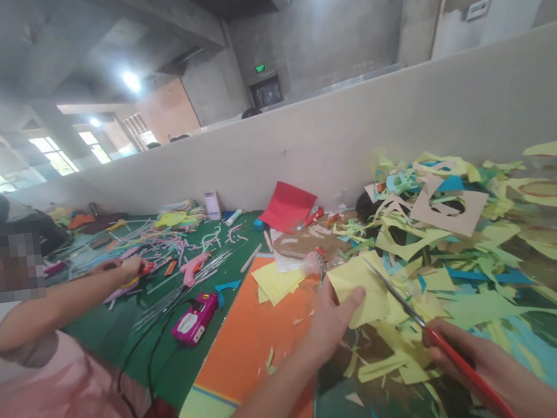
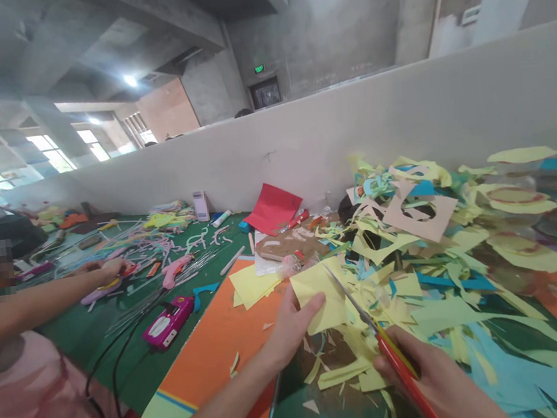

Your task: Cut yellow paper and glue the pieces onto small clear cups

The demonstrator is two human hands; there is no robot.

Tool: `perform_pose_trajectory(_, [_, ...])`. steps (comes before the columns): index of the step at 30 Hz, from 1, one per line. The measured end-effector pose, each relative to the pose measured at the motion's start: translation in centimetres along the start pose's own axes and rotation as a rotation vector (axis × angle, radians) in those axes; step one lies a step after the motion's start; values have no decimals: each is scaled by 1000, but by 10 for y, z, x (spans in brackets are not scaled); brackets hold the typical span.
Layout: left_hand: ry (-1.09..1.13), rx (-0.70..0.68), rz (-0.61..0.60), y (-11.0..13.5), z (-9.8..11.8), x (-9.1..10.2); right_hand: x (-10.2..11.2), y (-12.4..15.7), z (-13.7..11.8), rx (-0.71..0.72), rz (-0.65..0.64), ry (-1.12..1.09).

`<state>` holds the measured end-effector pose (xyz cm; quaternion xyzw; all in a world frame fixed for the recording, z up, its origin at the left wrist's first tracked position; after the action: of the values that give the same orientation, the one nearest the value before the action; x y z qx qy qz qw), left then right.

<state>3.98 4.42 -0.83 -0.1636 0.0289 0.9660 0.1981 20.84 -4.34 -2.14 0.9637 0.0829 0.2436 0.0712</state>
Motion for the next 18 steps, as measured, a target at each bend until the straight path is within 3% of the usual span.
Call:
perform_pose_trajectory(4, [-31,8,-40,-3,-2,-2,-6,-1,6,17,-52,19])
perform_pose_trajectory(10, [9,22,-35,-4,-7,-1,-1,2,9,8,85,12])
perform_pose_trajectory(18, [59,70,-72,-5,-13,-5,-2,6,11,-31,-2,-54])
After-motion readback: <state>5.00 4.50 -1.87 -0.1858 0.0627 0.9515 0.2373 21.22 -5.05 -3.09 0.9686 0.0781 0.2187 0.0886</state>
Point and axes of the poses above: each hand's wrist, its own y-axis away from the middle knuckle, its own x-axis out of the back of the hand, z = x × y, the point moved 10 cm from there along -y, towards the middle knuckle, and after that the axes turned 8 degrees about -z, right-handed, at the moved point
